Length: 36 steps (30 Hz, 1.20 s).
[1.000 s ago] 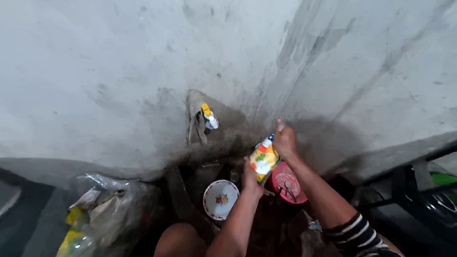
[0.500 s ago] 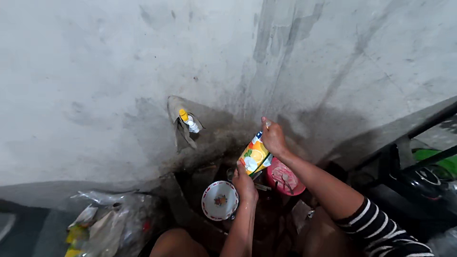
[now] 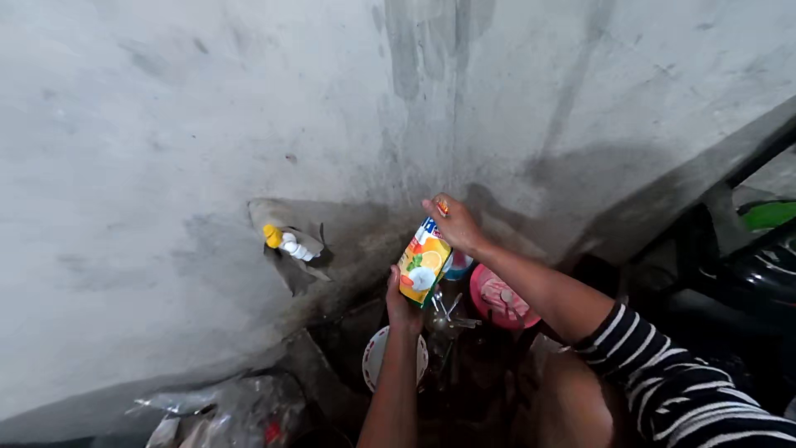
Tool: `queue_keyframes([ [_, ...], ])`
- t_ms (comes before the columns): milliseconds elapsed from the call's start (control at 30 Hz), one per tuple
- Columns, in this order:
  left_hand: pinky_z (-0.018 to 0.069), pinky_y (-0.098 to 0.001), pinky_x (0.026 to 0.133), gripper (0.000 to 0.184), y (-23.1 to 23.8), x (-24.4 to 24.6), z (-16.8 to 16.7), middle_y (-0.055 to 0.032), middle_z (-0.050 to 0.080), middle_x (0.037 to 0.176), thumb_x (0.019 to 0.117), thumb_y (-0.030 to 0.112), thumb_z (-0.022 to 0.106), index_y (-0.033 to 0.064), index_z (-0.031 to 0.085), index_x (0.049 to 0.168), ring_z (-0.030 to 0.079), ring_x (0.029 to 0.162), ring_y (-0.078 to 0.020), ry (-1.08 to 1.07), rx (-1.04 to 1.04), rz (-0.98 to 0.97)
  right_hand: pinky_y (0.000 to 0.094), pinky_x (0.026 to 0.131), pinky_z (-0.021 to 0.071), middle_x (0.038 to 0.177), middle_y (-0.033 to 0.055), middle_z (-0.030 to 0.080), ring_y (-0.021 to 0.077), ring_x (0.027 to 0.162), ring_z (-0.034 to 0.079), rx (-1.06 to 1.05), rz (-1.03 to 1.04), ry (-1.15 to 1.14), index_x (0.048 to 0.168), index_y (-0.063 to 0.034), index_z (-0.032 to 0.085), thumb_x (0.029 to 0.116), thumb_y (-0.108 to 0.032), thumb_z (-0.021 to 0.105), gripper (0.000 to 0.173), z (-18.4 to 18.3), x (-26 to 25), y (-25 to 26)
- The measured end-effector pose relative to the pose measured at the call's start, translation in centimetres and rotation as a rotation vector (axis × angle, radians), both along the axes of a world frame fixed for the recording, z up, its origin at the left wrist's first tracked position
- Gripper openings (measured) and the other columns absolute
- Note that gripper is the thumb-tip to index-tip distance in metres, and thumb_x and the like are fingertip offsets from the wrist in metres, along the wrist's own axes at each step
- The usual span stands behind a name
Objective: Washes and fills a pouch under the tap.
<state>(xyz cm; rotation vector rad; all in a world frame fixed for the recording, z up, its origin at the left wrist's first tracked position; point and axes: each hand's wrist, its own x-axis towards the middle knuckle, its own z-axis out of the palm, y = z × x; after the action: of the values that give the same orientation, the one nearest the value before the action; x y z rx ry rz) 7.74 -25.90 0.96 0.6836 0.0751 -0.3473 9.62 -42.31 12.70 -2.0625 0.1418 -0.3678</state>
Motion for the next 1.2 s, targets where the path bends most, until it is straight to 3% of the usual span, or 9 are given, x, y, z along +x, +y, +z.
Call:
queue_keyframes([
  [67,0.061,-0.0518,0.084,0.044,-0.4,2.1,-1.7,-0.0216,0.068,0.118,0.1101,0.036,0.04,0.0056,0.046,0.142,0.071,0.102,-0.0332,0.012,0.053,0.057,0.0473,0.064,0.0568,0.091,0.0145,0.067,0.0273,0.073,0.067,0.164,-0.026,0.032,0.122,-0.0136,0.06,0.1024,-0.054,0.056,0.045,-3.7,2.7,-2.1],
  [200,0.0606,-0.054,0.086,0.053,-1.8,5.0,-6.9,-0.0229,0.065,0.123,0.1058,0.025,0.055,0.0092,0.032,0.151,0.07,0.105,-0.0352,0.036,0.255,0.198,0.0466,0.085,0.0589,0.109,0.0168,0.069,0.0261,0.096,0.069,0.42,-0.06,0.05,0.127,-0.006,0.061,0.1038,-0.042,0.059,0.043,-12.5,8.1,-4.6],
  [333,0.0622,-0.0514,0.078,0.058,-4.6,6.9,-11.1,-0.0234,0.064,0.116,0.0972,0.013,0.068,0.006,0.035,0.144,0.071,0.096,-0.0332,0.038,0.5,0.34,0.0437,0.089,0.0582,0.112,0.0168,0.069,0.0232,0.1,0.068,0.561,-0.118,0.19,0.126,-0.0012,0.064,0.1059,-0.042,0.055,0.046,-20.8,11.4,-6.8],
  [500,0.0571,-0.0452,0.091,0.065,-8.6,10.7,-12.3,-0.0214,0.058,0.13,0.091,0.012,0.077,0.0017,0.04,0.144,0.063,0.111,-0.0269,-0.108,1.008,0.301,0.0529,0.103,0.0508,0.132,0.0249,0.061,0.0334,0.122,0.061,0.733,-0.231,0.314,0.134,0.0031,0.059,0.1103,-0.044,0.042,0.056,-30.0,13.8,-9.9],
  [633,0.0576,-0.0452,0.089,0.056,-11.0,12.8,-13.1,-0.0209,0.064,0.12,0.0914,0.01,0.076,-0.0016,0.047,0.137,0.067,0.105,-0.027,-0.309,1.308,0.186,0.0558,0.112,0.0433,0.146,0.0232,0.055,0.0346,0.136,0.052,0.843,-0.344,0.369,0.145,-0.0019,0.053,0.1117,-0.046,0.034,0.058,-35.4,15.0,-10.7],
  [900,0.0583,-0.0524,0.087,0.051,-15.5,16.2,-10.6,-0.0181,0.071,0.113,0.0945,0.016,0.072,0.0029,0.051,0.139,0.071,0.098,-0.0311,-0.588,1.709,-0.023,0.0485,0.104,0.0511,0.144,0.0178,0.056,0.0279,0.128,0.057,1.12,-0.447,0.193,0.148,-0.0056,0.049,0.1112,-0.037,0.041,0.049,-38.1,16.3,-10.8],
  [1000,0.0579,-0.054,0.088,0.053,-17.1,18.0,-7.9,-0.0194,0.07,0.115,0.0978,0.021,0.068,0.006,0.048,0.145,0.072,0.1,-0.0337,-0.626,1.829,-0.128,0.0502,0.113,0.0453,0.152,0.0211,0.049,0.0319,0.138,0.05,1.121,-0.475,0.222,0.152,-0.0028,0.045,0.1118,-0.033,0.04,0.05,-37.5,15.6,-11.0],
  [1133,0.0548,-0.058,0.091,0.055,-18.6,19.4,-4.3,-0.021,0.069,0.117,0.0987,0.029,0.067,0.0118,0.047,0.147,0.069,0.105,-0.0375,-0.663,1.933,-0.227,0.0532,0.096,0.0551,0.142,0.0202,0.057,0.0338,0.124,0.061,1.303,-0.513,0.289,0.147,-0.0055,0.05,0.1106,-0.041,0.043,0.051,-37.0,14.9,-11.7],
  [1200,0.0552,-0.0618,0.086,0.057,-18.8,19.9,-2.9,-0.0215,0.07,0.113,0.0973,0.031,0.069,0.0126,0.048,0.146,0.07,0.101,-0.0396,-0.728,1.955,-0.241,0.0565,0.097,0.0543,0.143,0.0191,0.057,0.0347,0.126,0.06,1.278,-0.486,0.298,0.146,-0.0068,0.051,0.1114,-0.039,0.04,0.049,-36.6,14.4,-12.2],
])
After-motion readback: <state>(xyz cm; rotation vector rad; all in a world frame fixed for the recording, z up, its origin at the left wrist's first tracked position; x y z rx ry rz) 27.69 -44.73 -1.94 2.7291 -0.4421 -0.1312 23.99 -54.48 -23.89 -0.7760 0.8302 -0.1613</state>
